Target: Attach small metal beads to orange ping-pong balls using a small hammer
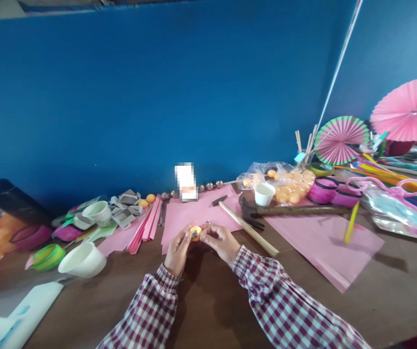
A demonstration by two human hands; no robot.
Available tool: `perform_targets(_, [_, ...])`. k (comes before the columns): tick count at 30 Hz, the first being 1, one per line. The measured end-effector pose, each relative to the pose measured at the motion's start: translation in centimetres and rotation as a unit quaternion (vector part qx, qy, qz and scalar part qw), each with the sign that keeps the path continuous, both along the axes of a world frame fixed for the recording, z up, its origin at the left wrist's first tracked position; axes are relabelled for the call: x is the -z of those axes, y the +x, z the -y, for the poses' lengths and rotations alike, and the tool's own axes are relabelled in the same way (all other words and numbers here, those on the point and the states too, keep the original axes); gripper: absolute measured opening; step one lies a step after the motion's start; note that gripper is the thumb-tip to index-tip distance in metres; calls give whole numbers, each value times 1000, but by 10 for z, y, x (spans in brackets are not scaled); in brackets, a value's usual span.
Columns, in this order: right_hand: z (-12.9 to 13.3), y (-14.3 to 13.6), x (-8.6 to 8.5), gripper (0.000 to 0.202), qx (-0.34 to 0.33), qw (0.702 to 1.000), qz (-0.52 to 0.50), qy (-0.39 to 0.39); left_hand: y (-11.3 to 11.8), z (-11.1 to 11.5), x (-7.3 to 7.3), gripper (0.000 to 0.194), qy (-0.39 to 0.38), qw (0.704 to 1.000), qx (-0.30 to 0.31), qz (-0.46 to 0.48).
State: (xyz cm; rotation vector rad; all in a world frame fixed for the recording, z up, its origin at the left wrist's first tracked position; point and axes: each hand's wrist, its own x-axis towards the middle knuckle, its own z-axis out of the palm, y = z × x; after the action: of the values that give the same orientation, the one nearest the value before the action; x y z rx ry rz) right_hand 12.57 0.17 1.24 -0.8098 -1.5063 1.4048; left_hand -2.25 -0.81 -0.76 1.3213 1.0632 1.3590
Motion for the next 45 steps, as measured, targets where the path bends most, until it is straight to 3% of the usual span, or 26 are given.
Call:
perform_targets(26, [0, 2, -4, 21, 0, 1000, 5, 5, 0, 1, -3, 39, 21, 1000, 1, -16])
perform_targets(35, [2, -1, -3, 22, -11, 994, -74, -83, 4, 4, -9, 39, 26, 999, 19, -10])
perform_targets(45, [4, -4, -1, 24, 11, 987, -124, -106, 3, 5, -6, 36, 23, 999, 2, -29])
